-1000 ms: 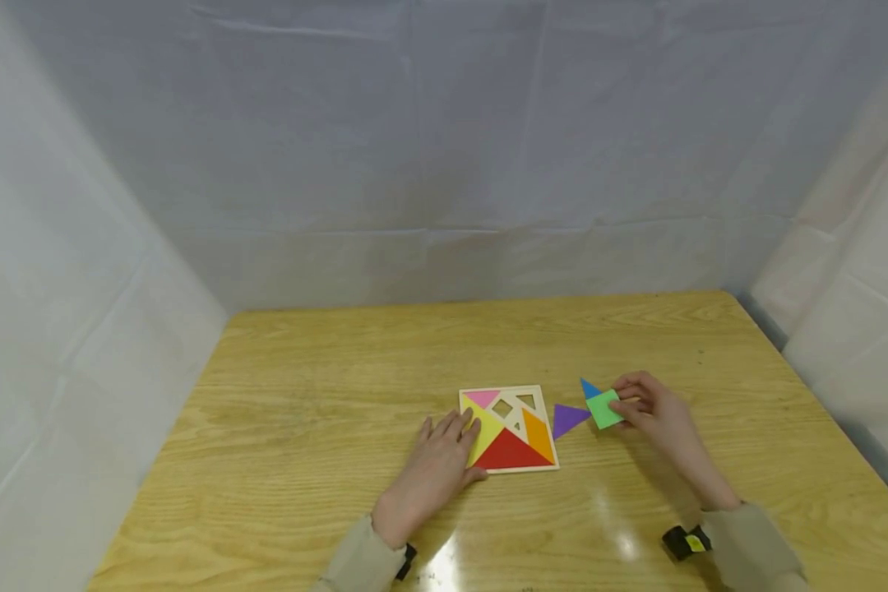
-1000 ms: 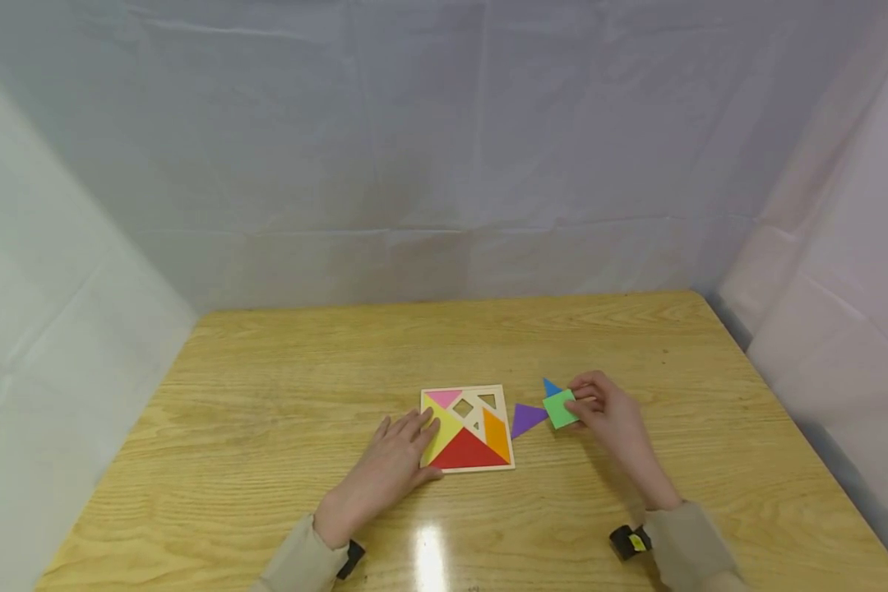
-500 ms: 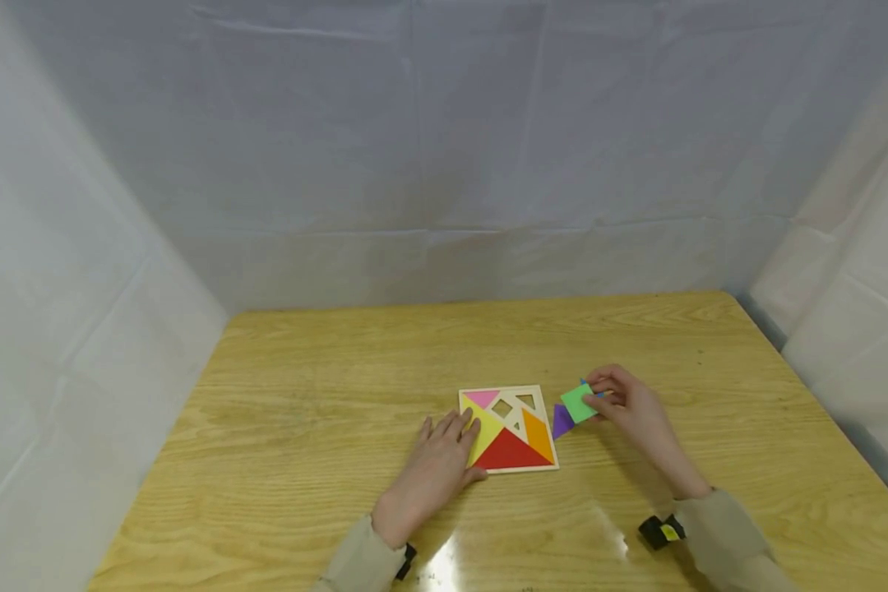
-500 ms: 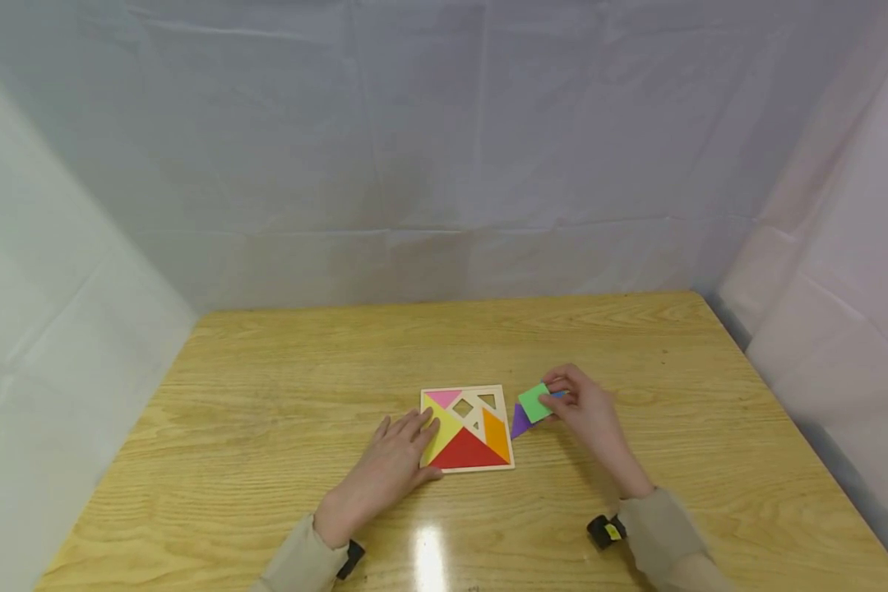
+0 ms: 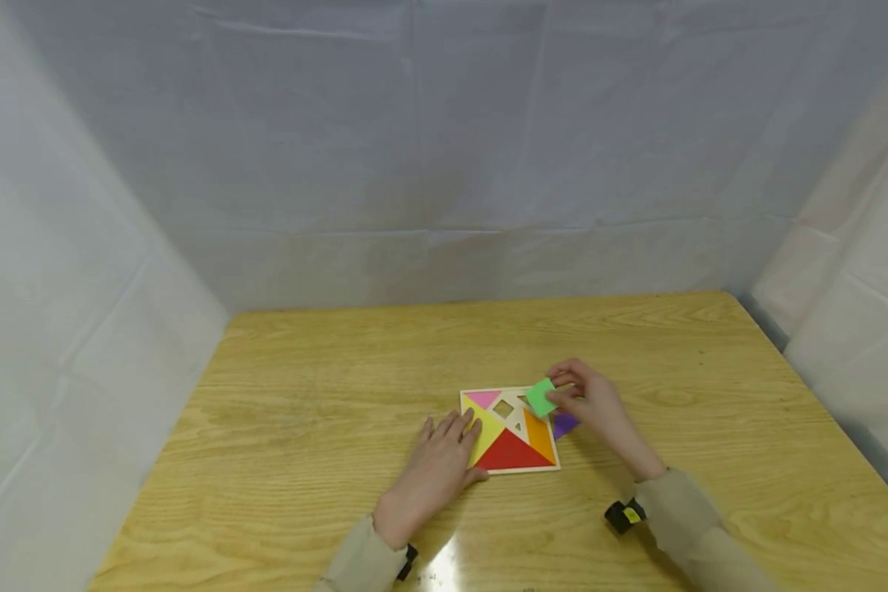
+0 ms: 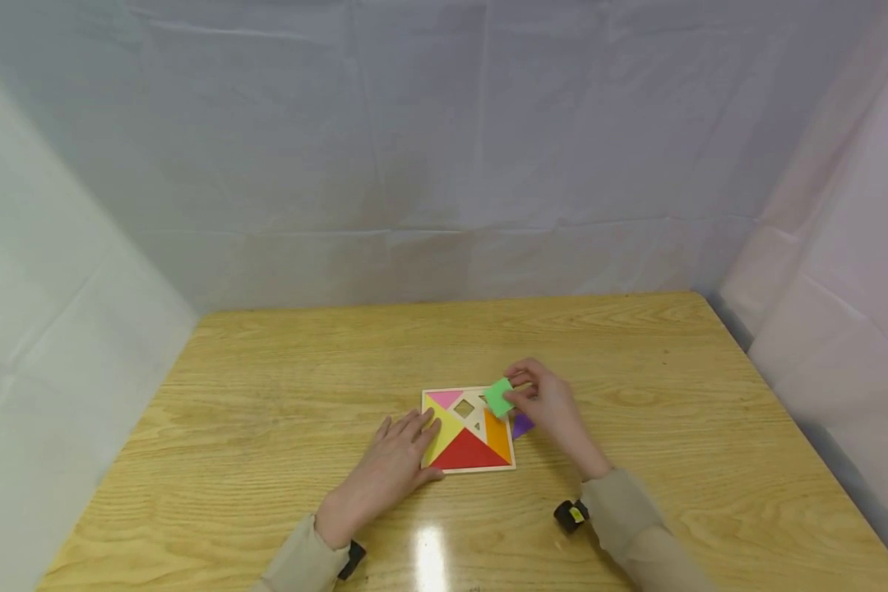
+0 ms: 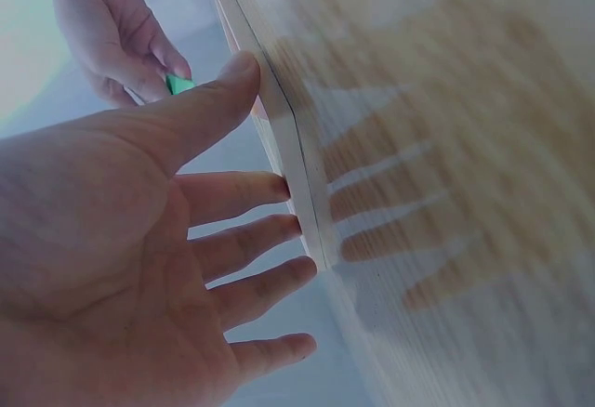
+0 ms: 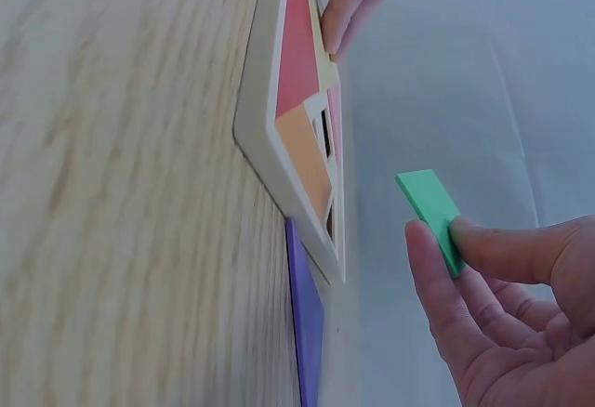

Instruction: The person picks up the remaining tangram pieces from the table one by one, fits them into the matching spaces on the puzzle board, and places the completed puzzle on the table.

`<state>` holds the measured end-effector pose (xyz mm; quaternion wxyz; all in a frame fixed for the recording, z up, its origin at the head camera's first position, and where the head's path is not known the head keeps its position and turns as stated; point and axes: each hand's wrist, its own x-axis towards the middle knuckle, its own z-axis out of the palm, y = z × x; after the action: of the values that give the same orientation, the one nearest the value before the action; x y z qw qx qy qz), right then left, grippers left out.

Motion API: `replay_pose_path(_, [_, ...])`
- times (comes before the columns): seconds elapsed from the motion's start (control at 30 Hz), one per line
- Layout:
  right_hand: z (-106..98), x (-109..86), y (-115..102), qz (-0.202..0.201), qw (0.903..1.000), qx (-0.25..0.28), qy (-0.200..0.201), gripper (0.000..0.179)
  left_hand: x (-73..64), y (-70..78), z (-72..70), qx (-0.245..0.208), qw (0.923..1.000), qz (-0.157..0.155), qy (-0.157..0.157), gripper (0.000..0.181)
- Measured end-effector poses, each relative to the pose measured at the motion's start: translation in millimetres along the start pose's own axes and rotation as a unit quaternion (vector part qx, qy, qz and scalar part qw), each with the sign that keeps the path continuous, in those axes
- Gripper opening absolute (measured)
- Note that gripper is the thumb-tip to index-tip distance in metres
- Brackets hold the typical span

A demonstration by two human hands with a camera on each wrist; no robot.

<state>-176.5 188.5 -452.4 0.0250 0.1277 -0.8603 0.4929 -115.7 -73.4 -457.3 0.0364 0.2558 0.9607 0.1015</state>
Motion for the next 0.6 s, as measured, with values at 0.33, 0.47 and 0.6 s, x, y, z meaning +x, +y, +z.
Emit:
replay_pose_path(0.33, [20.1, 14.8, -5.1, 0.028, 0.9982, 0.042, -0.033, 0.028, -1.2, 1.4, -1.7, -0.001, 1.0000, -0.002, 0.000, 0.067])
replay_pose_path(0.47, [28.9, 21.2, -6.5, 0.052, 0.9971, 0.033, -0.044, 0.029, -0.4, 1.0, -0.9, 0.001, 1.0000, -0.005, -0.003, 0.068])
replay_pose_path(0.6, [36.1, 24.5, -6.0, 0.061, 0.9965, -0.014, -0.056, 0.026, 0.5, 0.0, 0.7, 0.001, 1.0000, -0.005, -0.006, 0.069])
